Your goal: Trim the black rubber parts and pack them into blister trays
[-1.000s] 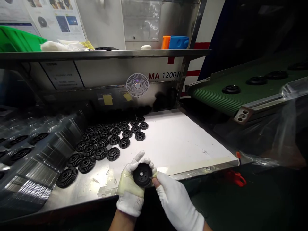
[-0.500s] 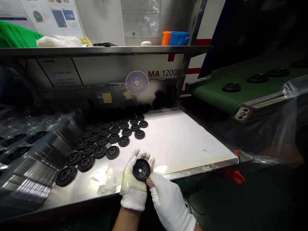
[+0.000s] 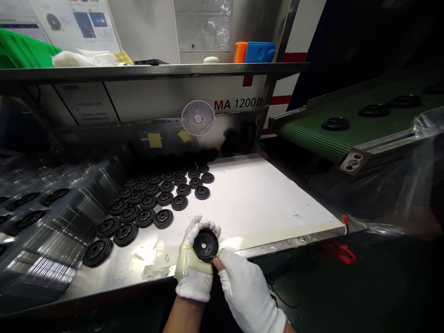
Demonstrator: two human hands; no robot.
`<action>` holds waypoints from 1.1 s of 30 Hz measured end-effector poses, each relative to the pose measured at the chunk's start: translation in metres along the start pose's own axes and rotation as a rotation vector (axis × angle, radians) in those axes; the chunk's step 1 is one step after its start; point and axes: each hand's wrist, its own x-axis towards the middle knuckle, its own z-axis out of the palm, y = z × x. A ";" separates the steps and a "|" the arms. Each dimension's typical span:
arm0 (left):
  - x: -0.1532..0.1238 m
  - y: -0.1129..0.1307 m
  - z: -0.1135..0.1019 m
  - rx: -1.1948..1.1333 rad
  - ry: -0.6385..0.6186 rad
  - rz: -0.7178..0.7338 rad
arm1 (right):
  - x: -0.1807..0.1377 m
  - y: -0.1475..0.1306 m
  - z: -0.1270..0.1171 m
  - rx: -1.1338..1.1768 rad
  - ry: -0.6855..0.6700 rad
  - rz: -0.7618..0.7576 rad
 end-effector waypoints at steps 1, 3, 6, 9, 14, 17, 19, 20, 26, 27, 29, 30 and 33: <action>-0.002 0.001 0.000 0.035 -0.012 -0.032 | 0.001 0.002 -0.002 0.013 -0.009 0.013; -0.005 0.003 0.000 0.078 -0.032 -0.098 | 0.003 0.008 -0.005 0.023 -0.027 0.042; -0.005 0.004 0.003 0.052 -0.029 -0.104 | 0.003 0.013 -0.005 -0.002 -0.028 0.064; 0.000 0.002 0.005 -0.012 0.004 -0.083 | 0.000 0.009 -0.001 -0.033 0.022 0.026; 0.002 -0.001 0.005 -0.051 0.024 0.000 | -0.002 -0.002 0.002 -0.017 0.058 -0.036; -0.003 0.001 0.003 0.046 -0.009 -0.075 | 0.001 0.004 -0.002 -0.002 0.036 0.009; -0.005 0.002 0.003 0.056 -0.021 -0.101 | 0.001 0.009 -0.003 -0.015 0.024 0.039; -0.004 0.002 0.004 0.042 -0.022 -0.090 | 0.001 0.010 -0.003 -0.024 0.025 0.044; 0.003 -0.004 0.006 -0.083 0.054 -0.020 | -0.007 -0.002 0.003 -0.061 0.082 -0.039; 0.002 -0.003 0.005 -0.067 0.045 -0.009 | -0.007 -0.003 0.004 -0.052 0.080 -0.047; -0.002 -0.001 0.002 -0.006 0.011 -0.036 | -0.006 -0.004 0.003 -0.027 0.066 -0.035; -0.004 0.000 0.001 0.025 -0.003 -0.071 | -0.005 -0.002 0.002 -0.017 0.060 -0.022; -0.006 0.002 0.000 0.041 0.008 -0.109 | -0.004 0.004 -0.001 -0.004 0.030 0.040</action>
